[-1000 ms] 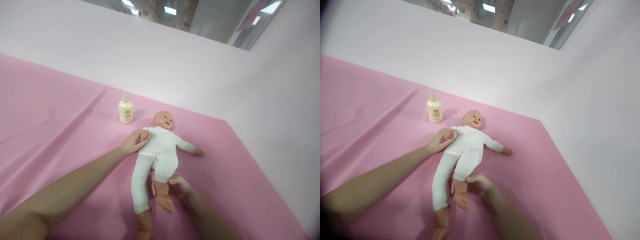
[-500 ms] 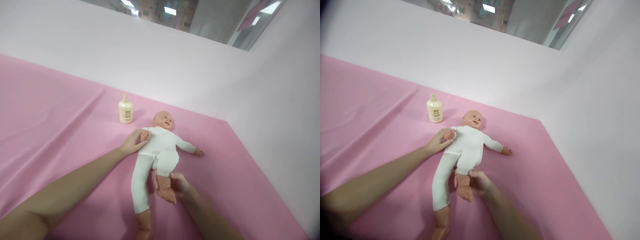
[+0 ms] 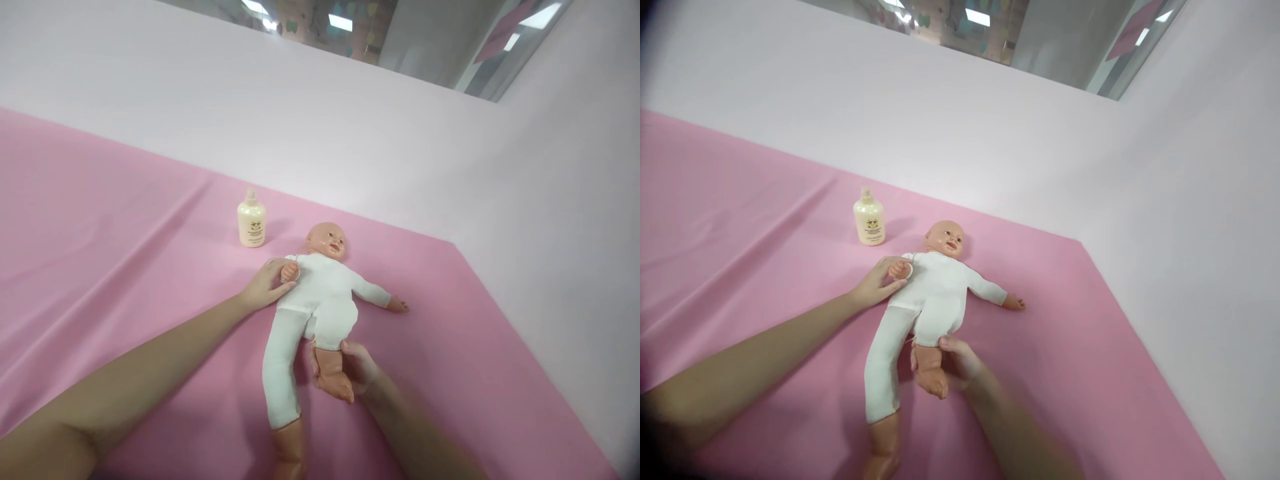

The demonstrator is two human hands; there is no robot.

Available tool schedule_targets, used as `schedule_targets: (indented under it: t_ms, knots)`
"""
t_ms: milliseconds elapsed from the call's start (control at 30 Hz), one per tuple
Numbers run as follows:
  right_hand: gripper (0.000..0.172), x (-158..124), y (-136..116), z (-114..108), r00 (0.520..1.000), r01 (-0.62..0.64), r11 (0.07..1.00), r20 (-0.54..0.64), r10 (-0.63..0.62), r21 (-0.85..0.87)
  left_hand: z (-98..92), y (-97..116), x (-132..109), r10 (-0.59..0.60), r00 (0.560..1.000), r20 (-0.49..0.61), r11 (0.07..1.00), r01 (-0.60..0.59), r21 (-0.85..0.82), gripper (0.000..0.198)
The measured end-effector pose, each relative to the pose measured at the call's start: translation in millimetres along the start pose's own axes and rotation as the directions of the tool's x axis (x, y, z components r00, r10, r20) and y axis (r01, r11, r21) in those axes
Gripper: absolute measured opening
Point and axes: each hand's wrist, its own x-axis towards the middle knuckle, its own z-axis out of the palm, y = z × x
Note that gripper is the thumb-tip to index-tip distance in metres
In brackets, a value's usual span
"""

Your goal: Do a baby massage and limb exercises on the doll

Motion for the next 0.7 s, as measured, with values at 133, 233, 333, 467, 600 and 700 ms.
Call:
schedule_targets:
  t_ms: [133, 233, 333, 467, 600, 700]
  knots:
    - [0.056, 0.5, 1.5, -1.9, 0.999, 0.003, 1.0, 0.042, -0.002, -0.017, 0.5, -1.6, 0.3, 0.015, 1.0, -0.004, 1.0, -0.015, -0.004, 0.039]
    - [0.055, 0.3, 3.0, -4.0, 0.996, -0.009, 1.0, 0.085, 0.01, -0.015, 0.8, -2.5, 0.7, 0.019, 1.0, -0.002, 1.0, -0.019, -0.001, 0.04]
    - [0.056, 0.1, 2.9, -4.1, 0.996, -0.006, 1.0, 0.084, 0.008, -0.019, 1.1, -3.0, 0.9, 0.016, 1.0, -0.004, 1.0, -0.016, 0.0, 0.04]
    - [0.056, 0.3, 2.4, -4.0, 0.996, -0.027, 0.999, 0.082, 0.03, -0.038, 2.1, -4.1, 0.4, 0.028, 1.0, -0.006, 1.0, -0.028, 0.001, 0.04]
    - [0.057, 0.2, 2.6, -4.6, 0.996, -0.043, 0.999, 0.076, 0.046, -0.033, 2.4, -5.2, 0.1, 0.025, 1.0, -0.003, 1.0, -0.025, 0.005, 0.04]
    - [0.056, 0.2, 2.5, -3.9, 0.997, -0.023, 0.999, 0.077, 0.026, -0.048, 2.3, -5.3, 0.3, 0.029, 1.0, -0.005, 1.0, -0.029, 0.003, 0.04]
